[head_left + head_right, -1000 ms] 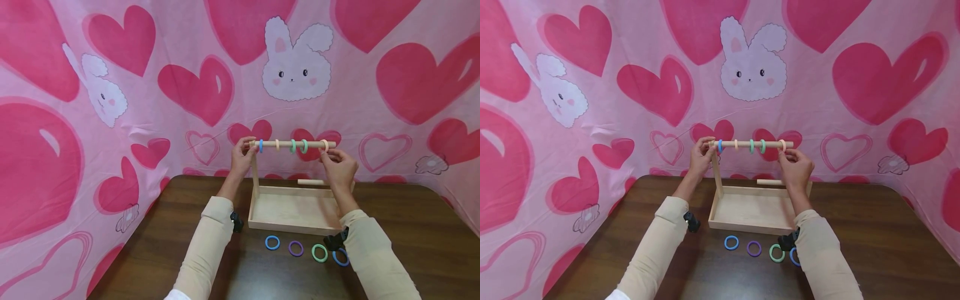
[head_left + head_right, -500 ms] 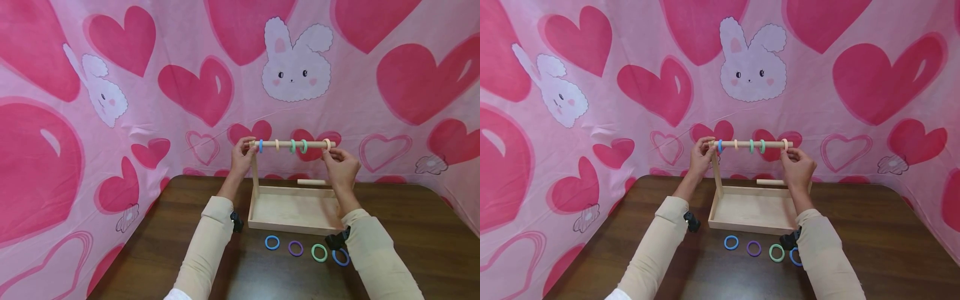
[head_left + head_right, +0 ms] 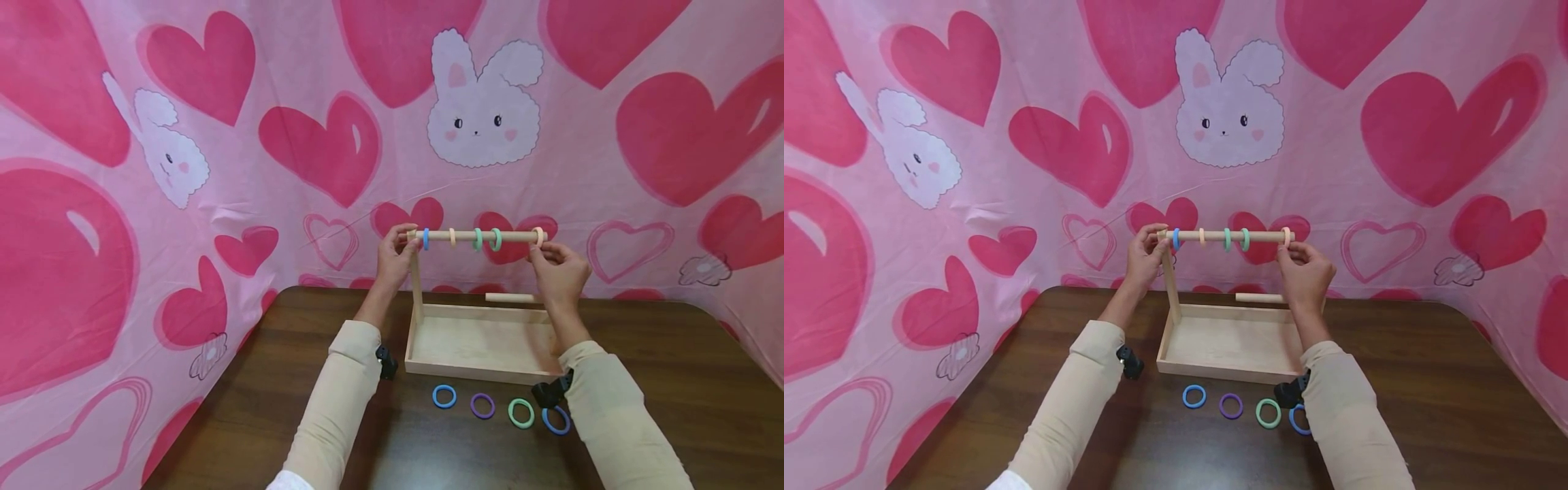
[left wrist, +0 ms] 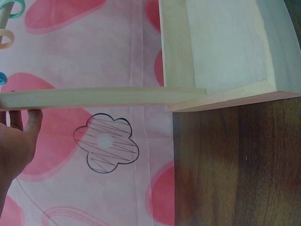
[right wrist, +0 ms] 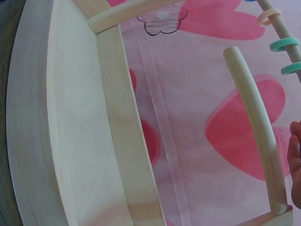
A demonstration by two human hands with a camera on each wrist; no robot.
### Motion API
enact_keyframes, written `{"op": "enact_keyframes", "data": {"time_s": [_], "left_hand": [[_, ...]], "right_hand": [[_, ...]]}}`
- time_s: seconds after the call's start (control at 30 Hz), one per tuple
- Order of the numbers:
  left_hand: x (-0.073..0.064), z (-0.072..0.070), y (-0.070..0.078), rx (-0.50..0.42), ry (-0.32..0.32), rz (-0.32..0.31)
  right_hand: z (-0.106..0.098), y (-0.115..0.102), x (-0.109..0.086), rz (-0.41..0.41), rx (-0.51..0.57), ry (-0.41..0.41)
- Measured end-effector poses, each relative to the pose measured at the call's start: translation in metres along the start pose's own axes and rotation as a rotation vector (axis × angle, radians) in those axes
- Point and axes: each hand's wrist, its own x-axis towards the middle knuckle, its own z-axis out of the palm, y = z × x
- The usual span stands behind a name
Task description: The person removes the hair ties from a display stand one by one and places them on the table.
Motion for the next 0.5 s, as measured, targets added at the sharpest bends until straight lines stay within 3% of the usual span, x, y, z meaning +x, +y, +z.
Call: {"op": "enact_keyframes", "data": {"time_s": [0.5], "left_hand": [[0.0,-0.001,-0.0003,0.0,0.003,0.018]], "right_hand": [[-0.0042,-0.0015,0.0001,-0.007,-0.013,0.016]]}}
